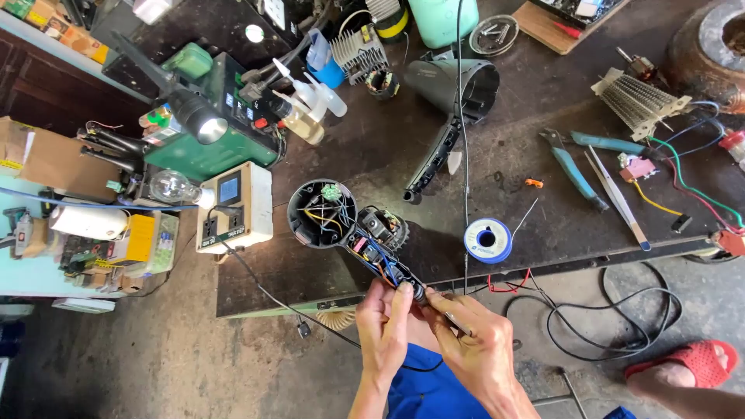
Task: Securing the internal circuit board and wiring into the handle of a hair dryer.
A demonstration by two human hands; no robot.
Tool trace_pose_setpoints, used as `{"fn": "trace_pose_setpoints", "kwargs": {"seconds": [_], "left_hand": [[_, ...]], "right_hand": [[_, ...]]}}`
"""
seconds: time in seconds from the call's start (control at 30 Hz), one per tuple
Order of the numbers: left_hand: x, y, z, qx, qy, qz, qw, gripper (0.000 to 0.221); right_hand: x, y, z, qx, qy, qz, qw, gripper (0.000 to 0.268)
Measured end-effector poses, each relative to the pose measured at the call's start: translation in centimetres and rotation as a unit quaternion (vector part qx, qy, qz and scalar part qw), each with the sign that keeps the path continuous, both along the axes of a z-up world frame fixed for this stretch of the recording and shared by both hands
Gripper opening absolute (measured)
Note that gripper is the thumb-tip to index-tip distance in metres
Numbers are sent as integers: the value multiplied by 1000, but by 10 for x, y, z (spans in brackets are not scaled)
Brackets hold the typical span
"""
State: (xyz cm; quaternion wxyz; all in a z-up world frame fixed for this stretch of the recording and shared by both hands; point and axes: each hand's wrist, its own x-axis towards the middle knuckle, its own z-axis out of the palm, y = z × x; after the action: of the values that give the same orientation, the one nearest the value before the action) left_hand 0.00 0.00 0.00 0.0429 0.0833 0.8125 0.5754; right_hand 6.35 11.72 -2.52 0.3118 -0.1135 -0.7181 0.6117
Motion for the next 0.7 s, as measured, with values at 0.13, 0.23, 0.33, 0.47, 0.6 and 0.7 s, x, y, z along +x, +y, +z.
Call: {"fn": "trace_pose_setpoints", "kwargs": {"seconds": [0.13,0.23,0.33,0.47,0.6,0.7], "left_hand": [[-4,1,4,-47,39,-10,998,36],[-6,5,5,9,18,-21,1000,28],[-10,3,-3,119,-27,-16,992,29],[-14,-3,-13,183,-40,-34,982,25],[-10,0,-4,159,-33,-24,986,34],[-8,1,3,136,-44,-14,990,33]], "right_hand": [[1,0,-3,-3,1,5,1000,31],[2,-1,-6,2,-8,-8,1000,29],[2,-1,-5,-1,-12,-8,1000,28],[2,-1,-4,0,-6,-1,1000,28],[1,-3,-4,0,-11,-12,1000,27],[2,-3,-4,-14,-11,-12,1000,26]]}}
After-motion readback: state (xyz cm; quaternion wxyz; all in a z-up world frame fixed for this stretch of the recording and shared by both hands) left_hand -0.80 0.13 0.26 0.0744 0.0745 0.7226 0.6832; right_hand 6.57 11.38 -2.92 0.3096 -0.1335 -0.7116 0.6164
